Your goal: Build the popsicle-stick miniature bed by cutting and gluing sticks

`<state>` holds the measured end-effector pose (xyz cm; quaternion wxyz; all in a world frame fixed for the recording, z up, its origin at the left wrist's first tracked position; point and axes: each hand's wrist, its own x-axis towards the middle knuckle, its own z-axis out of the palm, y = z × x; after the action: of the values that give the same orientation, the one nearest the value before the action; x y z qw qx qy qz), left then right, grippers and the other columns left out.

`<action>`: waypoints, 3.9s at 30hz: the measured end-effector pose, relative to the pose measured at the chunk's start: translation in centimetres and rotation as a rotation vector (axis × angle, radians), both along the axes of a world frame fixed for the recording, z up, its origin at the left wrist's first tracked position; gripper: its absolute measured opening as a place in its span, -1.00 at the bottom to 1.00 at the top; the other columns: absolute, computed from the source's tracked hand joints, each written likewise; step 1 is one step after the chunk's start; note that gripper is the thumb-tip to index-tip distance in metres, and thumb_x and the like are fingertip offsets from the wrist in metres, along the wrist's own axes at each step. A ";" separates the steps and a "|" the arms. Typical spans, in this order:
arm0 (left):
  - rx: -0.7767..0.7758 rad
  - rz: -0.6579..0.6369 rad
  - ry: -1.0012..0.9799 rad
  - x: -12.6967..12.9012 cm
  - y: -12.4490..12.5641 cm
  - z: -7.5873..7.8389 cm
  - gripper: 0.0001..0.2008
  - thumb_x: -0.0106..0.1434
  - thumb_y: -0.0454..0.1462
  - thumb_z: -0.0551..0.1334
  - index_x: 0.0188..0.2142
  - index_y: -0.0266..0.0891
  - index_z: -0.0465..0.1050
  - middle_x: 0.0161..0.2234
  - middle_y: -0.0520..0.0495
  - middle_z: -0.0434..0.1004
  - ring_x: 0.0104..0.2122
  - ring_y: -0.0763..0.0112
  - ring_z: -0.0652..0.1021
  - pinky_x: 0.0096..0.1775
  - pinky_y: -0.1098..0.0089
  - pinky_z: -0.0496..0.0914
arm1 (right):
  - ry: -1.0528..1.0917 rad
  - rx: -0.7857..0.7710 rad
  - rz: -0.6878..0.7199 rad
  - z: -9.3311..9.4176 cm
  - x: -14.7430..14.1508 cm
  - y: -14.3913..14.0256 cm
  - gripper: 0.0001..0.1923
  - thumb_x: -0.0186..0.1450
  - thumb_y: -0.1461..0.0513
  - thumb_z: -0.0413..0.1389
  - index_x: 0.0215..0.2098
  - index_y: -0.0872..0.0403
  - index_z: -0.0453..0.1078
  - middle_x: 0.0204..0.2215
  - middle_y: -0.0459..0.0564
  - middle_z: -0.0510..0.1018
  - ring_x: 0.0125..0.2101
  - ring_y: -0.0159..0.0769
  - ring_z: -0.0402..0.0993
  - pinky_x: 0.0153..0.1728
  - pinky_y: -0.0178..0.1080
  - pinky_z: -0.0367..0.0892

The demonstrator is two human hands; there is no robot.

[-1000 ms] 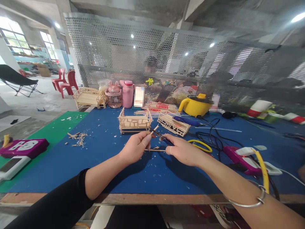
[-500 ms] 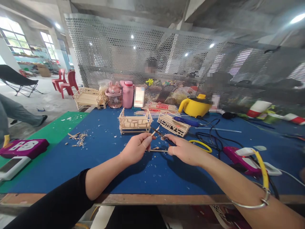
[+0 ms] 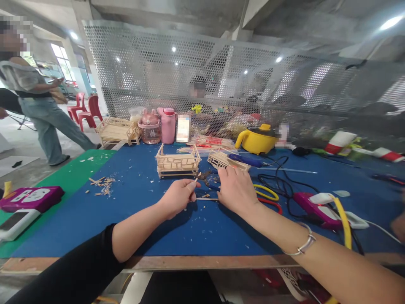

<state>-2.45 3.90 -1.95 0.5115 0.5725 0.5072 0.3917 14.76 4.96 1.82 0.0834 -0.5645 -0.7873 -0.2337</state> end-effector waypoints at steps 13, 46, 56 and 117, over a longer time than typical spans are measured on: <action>0.481 0.009 0.701 -4.6 -0.4 3.5 -0.66 0.27 -0.17 -0.04 -0.43 -0.22 0.45 -0.57 0.02 0.44 -0.54 0.42 0.41 -0.46 0.44 0.25 | 0.725 -0.883 0.040 1.8 3.0 0.0 -0.81 -0.04 0.29 -0.06 -0.42 0.07 0.28 -0.52 -0.08 0.43 -0.51 -0.34 0.31 -0.49 -0.31 0.15; 0.370 0.020 1.280 -4.6 0.3 1.4 -0.76 0.20 -0.28 0.07 -0.31 -0.26 0.51 -0.24 -0.26 0.50 -0.19 0.08 0.51 -0.26 0.21 0.42 | 0.012 -0.376 -0.291 1.2 2.7 -0.2 -0.22 0.19 -0.06 -0.07 0.26 0.15 -0.06 0.00 0.31 0.39 -0.01 0.19 0.29 -0.11 0.16 0.12; 0.479 0.046 1.253 -4.3 -0.1 1.7 -0.68 0.20 -0.38 0.02 -0.12 -0.19 0.45 -0.17 -0.19 0.47 -0.13 0.17 0.49 -0.17 0.26 0.39 | 0.030 -0.310 -0.434 0.1 6.4 -0.1 -0.27 0.18 -0.21 -0.18 0.06 0.15 0.19 -0.15 0.30 0.47 -0.14 0.16 0.40 -0.21 0.08 0.22; 0.315 0.300 0.156 -6.7 4.7 -0.3 -0.54 0.06 -0.15 0.30 -0.06 -0.22 0.31 -0.12 -0.12 0.49 -0.14 0.25 0.51 -0.13 0.24 0.42 | 0.542 -0.369 0.392 2.4 5.4 3.8 -0.75 0.24 0.06 0.04 -0.29 0.02 0.45 -0.31 -0.07 0.59 -0.25 -0.16 0.50 -0.23 -0.21 0.37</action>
<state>-9.18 8.57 -2.28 0.3113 0.5919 0.5572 0.4923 20.13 8.75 4.27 0.2284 -0.4502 -0.8585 0.0903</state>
